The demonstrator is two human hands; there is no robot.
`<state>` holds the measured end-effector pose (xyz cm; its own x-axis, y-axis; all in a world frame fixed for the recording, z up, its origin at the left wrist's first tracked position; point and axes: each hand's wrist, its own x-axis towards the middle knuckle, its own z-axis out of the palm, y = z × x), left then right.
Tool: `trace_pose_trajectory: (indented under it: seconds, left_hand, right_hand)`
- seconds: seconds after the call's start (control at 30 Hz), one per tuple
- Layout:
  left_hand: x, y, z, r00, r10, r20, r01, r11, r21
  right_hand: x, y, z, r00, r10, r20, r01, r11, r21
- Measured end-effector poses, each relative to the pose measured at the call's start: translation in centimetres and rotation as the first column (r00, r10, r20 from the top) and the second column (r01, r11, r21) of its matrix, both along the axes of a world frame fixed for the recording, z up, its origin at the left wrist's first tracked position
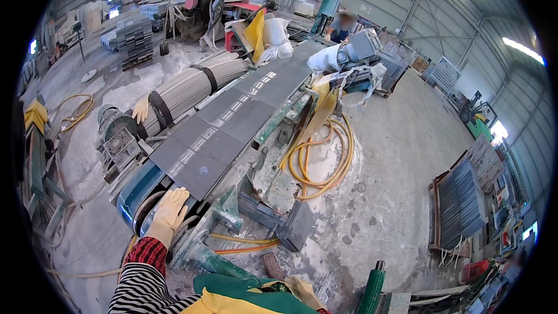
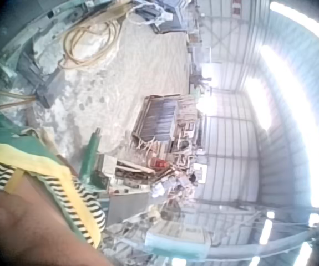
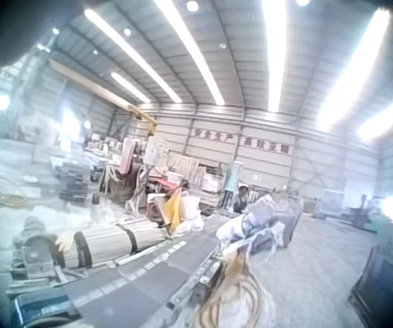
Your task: The person repeatedly picks up dark rectangular slabs and feeds them one at a time into a grinding machine. The slabs are guided through the machine and then removed from the output side. This cycle is repeated continuously throughout the clip.
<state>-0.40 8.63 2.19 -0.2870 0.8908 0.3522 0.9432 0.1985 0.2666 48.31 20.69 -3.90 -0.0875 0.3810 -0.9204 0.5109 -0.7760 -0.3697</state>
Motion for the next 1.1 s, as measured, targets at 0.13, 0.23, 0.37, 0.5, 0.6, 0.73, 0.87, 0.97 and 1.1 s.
trace_pose_trajectory:
  seconds: [0.13,0.23,0.37,0.5,0.6,0.73,0.87,0.97,1.1]
  left_hand:
    - [0.2,-0.3,0.4,1.0,-0.005,0.006,0.005,1.0,-0.002]
    - [0.4,-0.3,0.7,1.0,-0.001,0.011,0.001,1.0,-0.006]
    - [0.4,-0.6,0.6,1.0,0.003,0.019,-0.003,1.0,0.0]
    - [0.4,-0.9,0.5,1.0,0.002,0.013,-0.002,1.0,0.004]
    - [0.5,-1.0,0.6,1.0,-0.01,0.016,0.01,1.0,0.008]
    - [0.4,-1.7,0.6,1.0,0.008,0.022,-0.008,1.0,-0.006]
    - [0.4,-1.5,0.1,1.0,0.021,-0.001,-0.021,1.0,-0.016]
    - [0.4,-1.8,0.0,1.0,0.018,-0.003,-0.018,1.0,-0.005]
    - [0.6,-2.1,0.3,1.0,0.019,0.011,-0.019,1.0,0.001]
  right_hand:
    - [0.8,-0.1,-1.7,0.962,-0.222,-0.157,0.221,0.975,-0.019]
    - [1.5,0.0,-3.2,0.941,-0.29,-0.174,0.286,0.957,-0.047]
    - [1.2,0.1,-2.5,0.954,-0.265,-0.142,0.263,0.964,-0.035]
    - [0.7,0.1,-0.8,0.995,0.097,-0.01,-0.096,0.992,0.085]
    - [2.6,0.5,-3.3,0.764,0.593,0.253,-0.636,0.758,0.144]
    - [2.2,0.0,-1.8,0.774,0.612,0.165,-0.633,0.735,0.244]
    - [1.9,0.6,-2.8,0.814,0.538,0.22,-0.568,0.815,0.112]
    - [1.4,0.6,-2.3,0.809,0.529,0.256,-0.563,0.822,0.08]
    - [1.2,0.4,-1.7,0.792,0.545,0.273,-0.592,0.796,0.126]
